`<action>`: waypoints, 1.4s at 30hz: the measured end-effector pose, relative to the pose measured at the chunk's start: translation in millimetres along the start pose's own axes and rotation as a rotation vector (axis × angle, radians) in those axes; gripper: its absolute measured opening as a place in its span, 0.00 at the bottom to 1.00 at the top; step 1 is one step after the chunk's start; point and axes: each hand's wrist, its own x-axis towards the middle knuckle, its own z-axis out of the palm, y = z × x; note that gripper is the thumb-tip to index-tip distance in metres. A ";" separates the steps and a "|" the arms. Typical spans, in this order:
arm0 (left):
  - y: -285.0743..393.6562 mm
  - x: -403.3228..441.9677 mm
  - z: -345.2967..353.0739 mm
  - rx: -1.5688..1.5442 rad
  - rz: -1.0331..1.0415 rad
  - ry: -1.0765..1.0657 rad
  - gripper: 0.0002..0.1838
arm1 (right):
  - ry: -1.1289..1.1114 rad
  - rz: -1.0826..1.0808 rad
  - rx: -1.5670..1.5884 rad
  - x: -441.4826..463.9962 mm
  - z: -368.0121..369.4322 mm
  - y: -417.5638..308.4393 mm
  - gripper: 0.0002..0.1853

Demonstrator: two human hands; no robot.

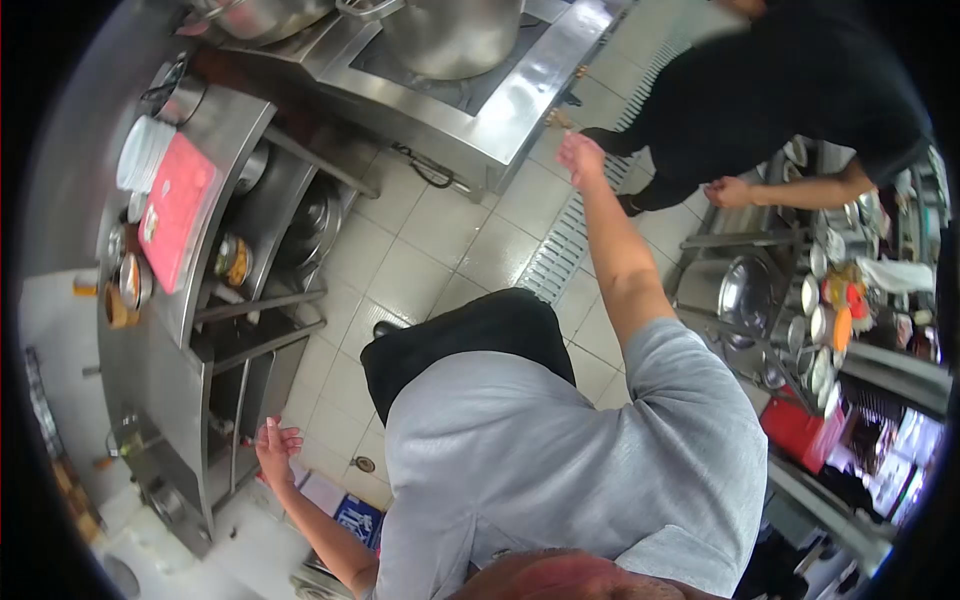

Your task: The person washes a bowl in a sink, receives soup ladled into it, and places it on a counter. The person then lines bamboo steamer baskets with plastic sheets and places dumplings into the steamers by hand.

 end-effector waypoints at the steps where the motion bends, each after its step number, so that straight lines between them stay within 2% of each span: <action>1: -12.3 -12.1 -1.5 -0.002 -0.023 0.032 0.29 | 0.004 0.010 0.015 14.1 3.6 0.0 0.17; 4: -39.1 -50.0 -5.0 -0.022 -0.110 0.141 0.29 | 0.033 0.035 0.058 51.0 16.8 3.9 0.21; 7: -65.8 -72.4 -7.5 -0.099 -0.113 0.209 0.32 | -0.138 0.089 0.097 85.9 22.1 9.6 0.24; 9: -87.4 -77.4 -12.2 -0.111 -0.134 0.234 0.32 | -0.146 0.086 0.052 82.9 27.8 5.2 0.24; 10: -90.8 -85.4 -7.8 -0.103 -0.109 0.292 0.32 | -0.245 0.124 0.035 86.0 25.5 3.6 0.23; 11: -94.1 -91.4 -8.6 -0.107 -0.114 0.297 0.29 | -0.122 0.123 -0.053 83.5 31.9 4.3 0.19; 12: -120.8 -88.9 -19.4 -0.088 -0.127 0.356 0.29 | -0.185 0.115 -0.024 70.5 33.4 -1.6 0.16; 13: -113.9 -97.9 -11.2 -0.111 -0.091 0.372 0.28 | -0.202 0.126 -0.011 77.5 32.5 1.2 0.15; 14: -121.2 -100.0 -16.0 -0.084 -0.091 0.355 0.29 | -0.257 0.142 0.011 88.4 30.5 3.8 0.16; 17: -120.8 -107.1 -15.1 -0.153 -0.167 0.323 0.33 | -0.187 0.155 -0.040 88.7 34.0 -0.8 0.18; 25: -147.0 -117.3 -8.4 -0.313 -0.252 0.328 0.29 | -0.219 0.131 -0.062 110.5 24.4 3.6 0.20; 40: -143.0 -110.3 -13.5 -0.368 -0.238 0.340 0.30 | -0.216 0.084 -0.073 114.2 24.2 7.7 0.19; 42: -138.5 -108.7 -15.2 -0.359 -0.231 0.335 0.31 | -0.264 0.085 -0.074 120.3 20.5 8.5 0.23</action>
